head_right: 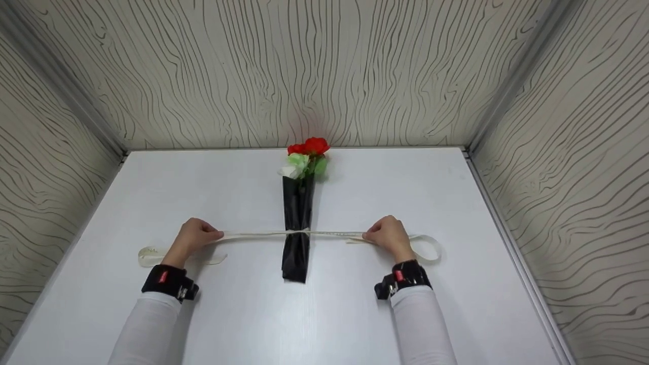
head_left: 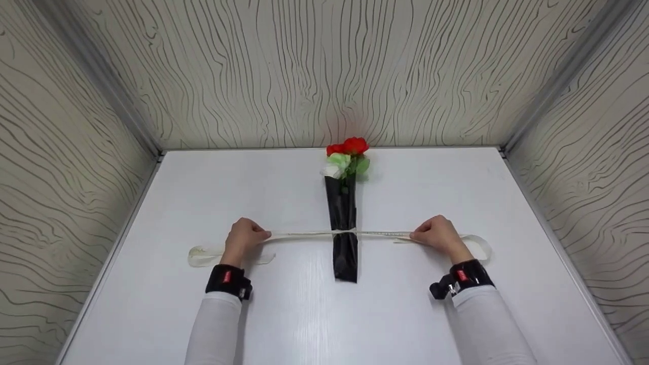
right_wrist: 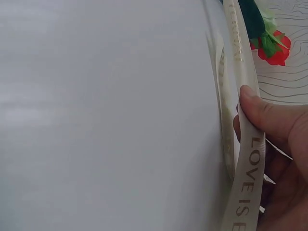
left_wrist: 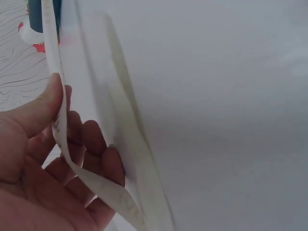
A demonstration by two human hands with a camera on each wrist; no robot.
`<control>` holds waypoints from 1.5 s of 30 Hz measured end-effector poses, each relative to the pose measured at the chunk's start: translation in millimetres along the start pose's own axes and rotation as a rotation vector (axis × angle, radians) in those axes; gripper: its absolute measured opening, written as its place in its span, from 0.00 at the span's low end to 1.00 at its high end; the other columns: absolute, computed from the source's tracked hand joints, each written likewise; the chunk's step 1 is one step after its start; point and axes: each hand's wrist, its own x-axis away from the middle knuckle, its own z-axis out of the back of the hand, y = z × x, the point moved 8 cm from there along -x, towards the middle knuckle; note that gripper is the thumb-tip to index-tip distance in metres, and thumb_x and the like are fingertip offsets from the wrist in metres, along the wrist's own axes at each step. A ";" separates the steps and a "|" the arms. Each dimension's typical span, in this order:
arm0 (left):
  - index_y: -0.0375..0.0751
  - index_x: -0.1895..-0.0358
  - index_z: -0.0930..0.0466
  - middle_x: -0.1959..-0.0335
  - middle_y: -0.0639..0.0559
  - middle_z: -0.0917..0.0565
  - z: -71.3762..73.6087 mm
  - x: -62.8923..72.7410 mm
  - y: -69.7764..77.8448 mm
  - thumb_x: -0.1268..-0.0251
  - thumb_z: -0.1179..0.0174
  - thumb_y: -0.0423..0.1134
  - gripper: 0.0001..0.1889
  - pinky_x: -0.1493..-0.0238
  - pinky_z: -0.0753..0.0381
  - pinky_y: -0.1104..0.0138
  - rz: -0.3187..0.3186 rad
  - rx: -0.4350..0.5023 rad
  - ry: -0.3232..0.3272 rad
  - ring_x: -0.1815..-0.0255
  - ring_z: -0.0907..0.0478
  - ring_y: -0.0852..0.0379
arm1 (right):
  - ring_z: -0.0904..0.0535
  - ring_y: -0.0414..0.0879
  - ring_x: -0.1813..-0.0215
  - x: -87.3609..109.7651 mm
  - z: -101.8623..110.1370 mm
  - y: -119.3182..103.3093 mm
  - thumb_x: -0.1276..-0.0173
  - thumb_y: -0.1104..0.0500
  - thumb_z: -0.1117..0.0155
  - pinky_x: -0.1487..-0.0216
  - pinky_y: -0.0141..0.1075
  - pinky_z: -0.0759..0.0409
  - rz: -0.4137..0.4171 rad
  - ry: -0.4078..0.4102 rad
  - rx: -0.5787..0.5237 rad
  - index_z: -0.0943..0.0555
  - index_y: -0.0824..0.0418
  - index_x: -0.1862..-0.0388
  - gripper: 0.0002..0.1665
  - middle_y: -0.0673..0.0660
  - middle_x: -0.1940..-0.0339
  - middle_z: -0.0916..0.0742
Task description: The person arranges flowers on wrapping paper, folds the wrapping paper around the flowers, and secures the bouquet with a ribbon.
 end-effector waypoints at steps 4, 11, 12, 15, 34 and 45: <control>0.37 0.71 0.19 0.71 0.47 0.21 1.1 -0.2 -1.6 0.53 0.34 0.45 0.13 0.66 0.27 0.59 -0.013 0.002 -0.001 0.69 0.25 0.51 | 0.23 0.49 0.67 2.9 7.4 7.5 0.49 0.48 0.32 0.65 0.40 0.26 0.000 0.021 0.010 0.16 0.63 0.70 0.18 0.56 0.71 0.16; 0.36 0.71 0.20 0.72 0.46 0.21 3.1 0.5 -5.7 0.54 0.34 0.44 0.14 0.66 0.27 0.58 0.001 -0.016 0.020 0.69 0.25 0.50 | 0.24 0.51 0.63 3.9 21.2 22.1 0.49 0.48 0.32 0.62 0.41 0.27 -0.020 0.075 0.008 0.16 0.63 0.68 0.19 0.58 0.68 0.16; 0.36 0.71 0.20 0.72 0.46 0.21 3.2 0.7 -6.0 0.54 0.34 0.44 0.14 0.66 0.27 0.59 0.004 -0.019 0.020 0.69 0.25 0.50 | 0.24 0.52 0.63 3.9 22.4 24.0 0.48 0.48 0.33 0.62 0.42 0.28 -0.022 0.076 0.003 0.16 0.64 0.67 0.20 0.59 0.67 0.17; 0.35 0.71 0.19 0.71 0.46 0.21 3.0 0.9 -5.3 0.54 0.33 0.44 0.14 0.66 0.26 0.59 0.011 -0.034 0.011 0.69 0.25 0.50 | 0.24 0.52 0.62 4.3 26.2 29.4 0.48 0.47 0.33 0.62 0.41 0.28 -0.031 0.098 -0.016 0.16 0.64 0.66 0.20 0.59 0.67 0.16; 0.32 0.70 0.20 0.73 0.45 0.22 -2.3 -0.8 -9.1 0.54 0.34 0.43 0.16 0.63 0.25 0.57 -0.021 -0.172 -0.117 0.69 0.25 0.48 | 0.24 0.53 0.60 4.3 14.5 38.9 0.47 0.48 0.33 0.58 0.44 0.29 -0.010 0.075 -0.052 0.16 0.63 0.66 0.19 0.59 0.66 0.16; 0.36 0.71 0.21 0.73 0.48 0.23 -1.7 22.4 -17.4 0.57 0.31 0.44 0.15 0.68 0.26 0.60 -0.023 -0.207 -0.252 0.71 0.27 0.52 | 0.24 0.48 0.63 21.3 9.0 40.2 0.49 0.46 0.33 0.61 0.40 0.28 0.005 -0.033 -0.084 0.16 0.60 0.67 0.19 0.54 0.68 0.17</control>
